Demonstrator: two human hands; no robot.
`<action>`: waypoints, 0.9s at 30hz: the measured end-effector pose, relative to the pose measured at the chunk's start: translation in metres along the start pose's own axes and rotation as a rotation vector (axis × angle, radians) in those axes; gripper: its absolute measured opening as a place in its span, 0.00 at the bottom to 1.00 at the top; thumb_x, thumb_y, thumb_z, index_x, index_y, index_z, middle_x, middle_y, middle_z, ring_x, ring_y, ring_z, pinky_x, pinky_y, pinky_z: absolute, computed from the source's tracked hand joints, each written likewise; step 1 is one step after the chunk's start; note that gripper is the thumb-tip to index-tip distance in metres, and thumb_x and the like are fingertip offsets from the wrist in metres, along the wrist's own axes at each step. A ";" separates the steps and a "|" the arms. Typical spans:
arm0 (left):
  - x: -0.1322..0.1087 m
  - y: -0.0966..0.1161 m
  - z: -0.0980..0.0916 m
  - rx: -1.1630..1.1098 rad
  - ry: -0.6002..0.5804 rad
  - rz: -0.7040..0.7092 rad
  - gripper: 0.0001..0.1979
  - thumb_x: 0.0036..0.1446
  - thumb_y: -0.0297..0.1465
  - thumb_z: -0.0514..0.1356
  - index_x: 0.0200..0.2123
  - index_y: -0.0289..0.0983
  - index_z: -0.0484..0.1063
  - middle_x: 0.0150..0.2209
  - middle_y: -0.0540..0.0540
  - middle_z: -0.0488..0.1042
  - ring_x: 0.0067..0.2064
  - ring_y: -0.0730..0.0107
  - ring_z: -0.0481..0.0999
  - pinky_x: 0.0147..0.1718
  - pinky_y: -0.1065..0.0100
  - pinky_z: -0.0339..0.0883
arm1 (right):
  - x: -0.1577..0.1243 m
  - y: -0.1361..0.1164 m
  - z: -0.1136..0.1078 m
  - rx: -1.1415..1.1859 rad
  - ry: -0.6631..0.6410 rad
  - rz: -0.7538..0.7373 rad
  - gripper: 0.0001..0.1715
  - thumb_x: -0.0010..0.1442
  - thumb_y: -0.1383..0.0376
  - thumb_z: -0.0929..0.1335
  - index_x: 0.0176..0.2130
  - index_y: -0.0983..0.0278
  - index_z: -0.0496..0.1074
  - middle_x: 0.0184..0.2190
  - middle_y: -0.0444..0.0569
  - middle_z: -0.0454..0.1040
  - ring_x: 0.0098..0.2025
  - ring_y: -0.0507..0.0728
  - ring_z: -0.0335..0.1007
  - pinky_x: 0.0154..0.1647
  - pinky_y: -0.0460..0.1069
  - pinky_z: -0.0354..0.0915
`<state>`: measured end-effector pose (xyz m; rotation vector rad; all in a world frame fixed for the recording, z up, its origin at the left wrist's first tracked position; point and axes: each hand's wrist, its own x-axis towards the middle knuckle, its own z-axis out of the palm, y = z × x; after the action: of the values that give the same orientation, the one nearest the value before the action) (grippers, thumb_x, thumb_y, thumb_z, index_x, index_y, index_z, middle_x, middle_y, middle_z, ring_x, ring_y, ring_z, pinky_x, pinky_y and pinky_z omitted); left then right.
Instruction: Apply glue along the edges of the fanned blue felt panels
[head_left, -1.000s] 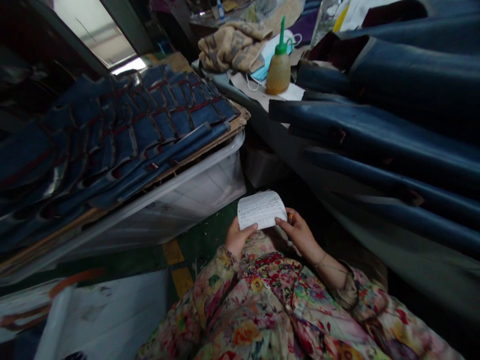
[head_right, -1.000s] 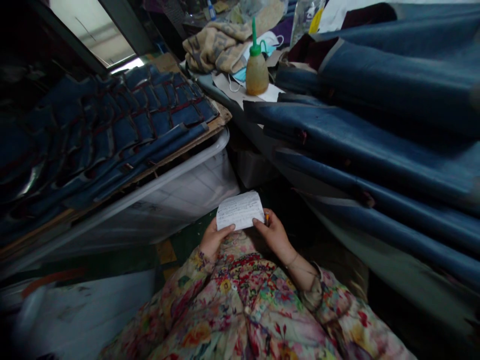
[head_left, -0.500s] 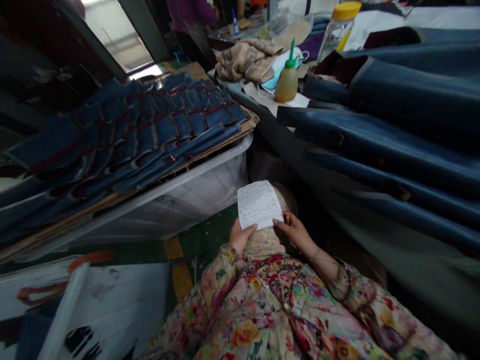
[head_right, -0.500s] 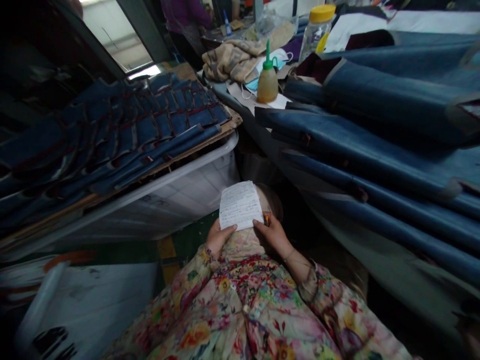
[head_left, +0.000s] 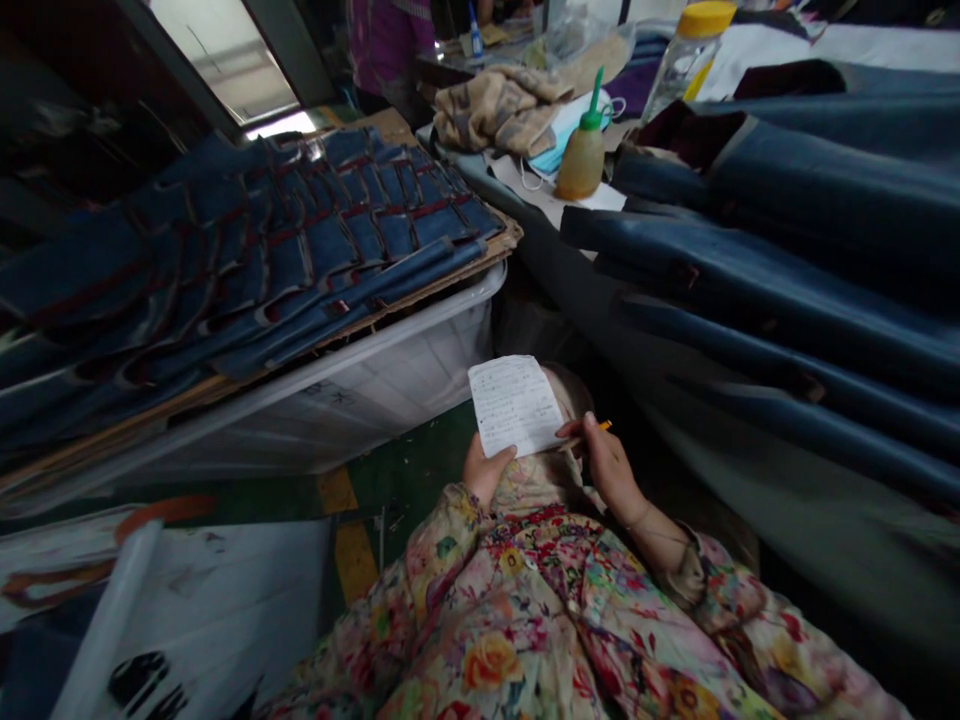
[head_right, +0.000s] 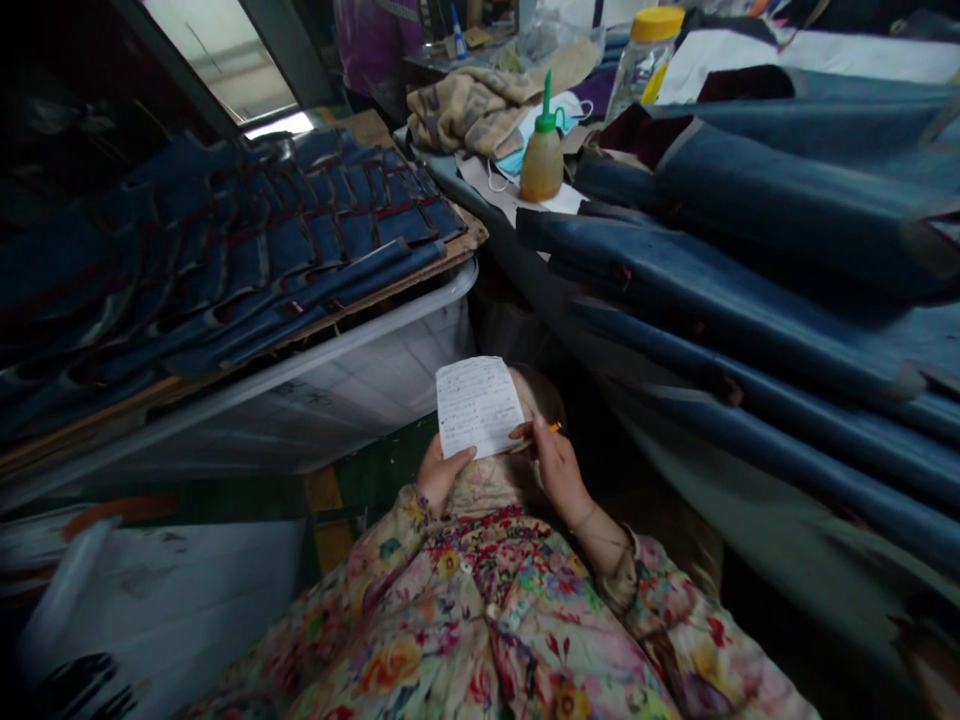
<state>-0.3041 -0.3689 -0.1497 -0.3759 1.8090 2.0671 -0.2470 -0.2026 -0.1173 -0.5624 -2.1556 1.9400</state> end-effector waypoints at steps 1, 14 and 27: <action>0.001 -0.001 0.001 -0.002 -0.004 -0.002 0.26 0.33 0.28 0.69 0.40 0.34 0.70 0.39 0.44 0.77 0.41 0.60 0.75 0.46 0.59 0.65 | 0.000 -0.001 0.002 -0.017 -0.030 -0.008 0.27 0.61 0.48 0.56 0.29 0.62 0.72 0.21 0.43 0.64 0.25 0.53 0.60 0.30 0.49 0.56; 0.007 -0.005 0.005 -0.051 0.005 -0.088 0.26 0.34 0.27 0.68 0.41 0.34 0.69 0.40 0.43 0.77 0.44 0.58 0.75 0.47 0.58 0.65 | 0.012 0.032 0.022 -0.088 -0.160 -0.068 0.11 0.59 0.57 0.62 0.32 0.62 0.64 0.25 0.43 0.63 0.28 0.52 0.61 0.32 0.47 0.59; 0.007 -0.002 0.007 -0.036 0.032 -0.112 0.26 0.33 0.28 0.70 0.40 0.35 0.70 0.40 0.43 0.77 0.45 0.56 0.74 0.48 0.57 0.64 | 0.015 0.034 0.025 -0.174 -0.216 -0.123 0.10 0.60 0.59 0.61 0.32 0.63 0.64 0.26 0.44 0.66 0.29 0.52 0.62 0.32 0.46 0.60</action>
<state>-0.3093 -0.3610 -0.1539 -0.5110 1.7289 2.0302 -0.2648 -0.2166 -0.1561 -0.2475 -2.4434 1.8341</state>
